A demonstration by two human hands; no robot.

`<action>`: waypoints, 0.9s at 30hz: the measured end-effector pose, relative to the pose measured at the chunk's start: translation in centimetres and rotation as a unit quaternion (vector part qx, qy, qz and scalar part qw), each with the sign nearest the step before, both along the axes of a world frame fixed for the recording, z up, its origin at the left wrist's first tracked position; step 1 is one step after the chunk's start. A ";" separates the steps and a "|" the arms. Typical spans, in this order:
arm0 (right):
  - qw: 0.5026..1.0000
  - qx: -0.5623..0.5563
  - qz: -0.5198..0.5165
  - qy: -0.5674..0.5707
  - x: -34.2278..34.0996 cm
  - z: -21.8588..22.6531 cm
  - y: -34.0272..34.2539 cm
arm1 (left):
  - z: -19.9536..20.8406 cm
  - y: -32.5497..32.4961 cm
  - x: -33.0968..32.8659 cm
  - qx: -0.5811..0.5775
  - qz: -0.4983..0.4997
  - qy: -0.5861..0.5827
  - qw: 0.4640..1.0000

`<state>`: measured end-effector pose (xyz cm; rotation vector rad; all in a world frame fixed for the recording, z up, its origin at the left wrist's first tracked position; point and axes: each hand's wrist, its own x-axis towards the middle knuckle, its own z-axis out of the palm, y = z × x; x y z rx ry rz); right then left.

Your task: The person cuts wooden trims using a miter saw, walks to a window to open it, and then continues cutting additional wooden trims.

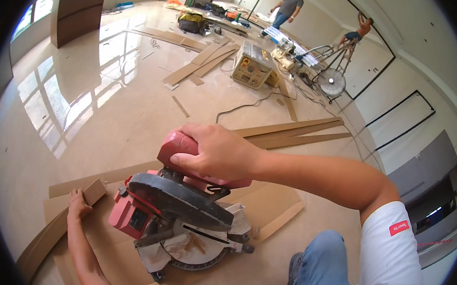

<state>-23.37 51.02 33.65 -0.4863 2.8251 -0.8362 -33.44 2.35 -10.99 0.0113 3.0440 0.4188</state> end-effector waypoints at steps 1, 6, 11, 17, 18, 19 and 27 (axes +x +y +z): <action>1.000 0.003 0.006 0.007 -0.1 -0.2 -0.1 | 0.0 0.0 -0.4 0.005 0.007 0.006 1.000; 1.000 0.012 0.007 0.006 -0.3 0.2 -0.3 | 0.4 -0.8 -1.2 0.000 -0.021 -0.097 0.995; 1.000 0.020 0.011 0.009 -0.3 0.0 -0.3 | 1.7 0.7 -0.8 0.015 -0.023 -0.135 0.991; 1.000 0.011 0.007 0.020 -0.1 -0.2 -0.6 | 6.6 0.0 0.5 0.029 -0.049 -0.108 0.993; 1.000 0.010 0.003 0.016 0.0 -0.4 -0.4 | 7.9 1.1 0.6 0.031 -0.053 -0.117 0.991; 1.000 0.014 0.006 0.024 -0.1 -0.2 -0.4 | 9.6 1.1 0.8 0.024 -0.048 -0.117 0.992; 1.000 0.002 0.015 0.009 -0.2 0.1 0.2 | 21.3 5.8 7.0 0.081 -0.025 -0.097 0.992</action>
